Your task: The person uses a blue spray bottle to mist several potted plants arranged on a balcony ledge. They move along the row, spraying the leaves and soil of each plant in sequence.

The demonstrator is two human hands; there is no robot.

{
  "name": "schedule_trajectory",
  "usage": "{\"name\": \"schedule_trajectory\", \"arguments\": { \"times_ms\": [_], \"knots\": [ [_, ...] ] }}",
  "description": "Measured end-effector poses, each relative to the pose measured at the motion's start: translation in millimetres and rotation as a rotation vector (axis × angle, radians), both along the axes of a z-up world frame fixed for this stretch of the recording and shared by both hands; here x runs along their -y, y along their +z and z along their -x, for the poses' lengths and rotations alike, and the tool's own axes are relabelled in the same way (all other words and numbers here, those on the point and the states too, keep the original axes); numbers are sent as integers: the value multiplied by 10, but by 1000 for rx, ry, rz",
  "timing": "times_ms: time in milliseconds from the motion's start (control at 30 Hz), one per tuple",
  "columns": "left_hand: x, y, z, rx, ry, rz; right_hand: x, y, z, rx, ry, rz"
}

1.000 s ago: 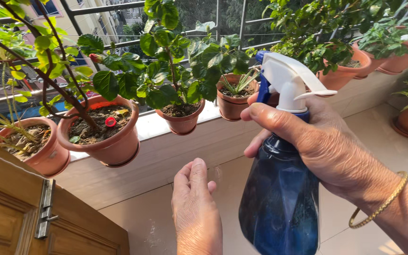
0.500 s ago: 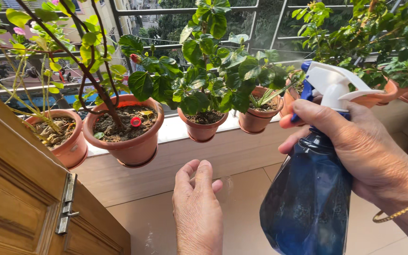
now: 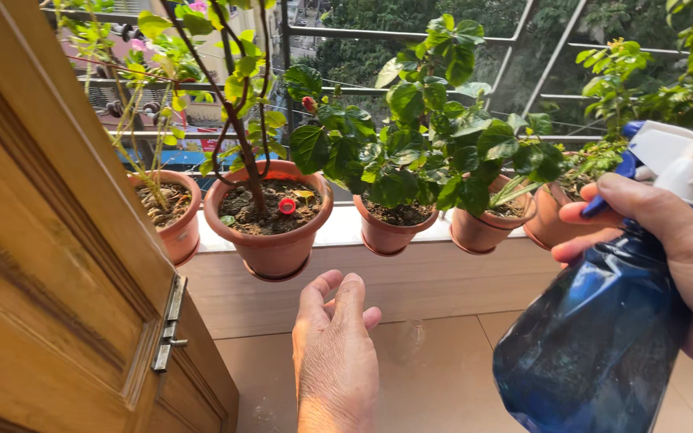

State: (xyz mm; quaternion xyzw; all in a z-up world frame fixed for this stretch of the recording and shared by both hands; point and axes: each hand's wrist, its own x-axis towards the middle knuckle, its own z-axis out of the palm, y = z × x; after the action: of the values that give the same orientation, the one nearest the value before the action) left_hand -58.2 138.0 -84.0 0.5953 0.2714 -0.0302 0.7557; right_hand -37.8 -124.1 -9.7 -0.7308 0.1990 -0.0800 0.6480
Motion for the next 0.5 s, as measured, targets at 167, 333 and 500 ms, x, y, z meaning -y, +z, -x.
{"name": "schedule_trajectory", "arguments": {
  "times_ms": [167, 333, 500],
  "knots": [
    [-86, 29, 11, -2, 20, -3, -30, -113, 30, 45, 9, 57],
    [-97, 51, 27, 0, 22, -24, -251, -12, 185, 203, 192, 79],
    [-28, 74, 51, 83, 7, -21, -454, 31, 304, 373, 305, 97]
  ]
}}
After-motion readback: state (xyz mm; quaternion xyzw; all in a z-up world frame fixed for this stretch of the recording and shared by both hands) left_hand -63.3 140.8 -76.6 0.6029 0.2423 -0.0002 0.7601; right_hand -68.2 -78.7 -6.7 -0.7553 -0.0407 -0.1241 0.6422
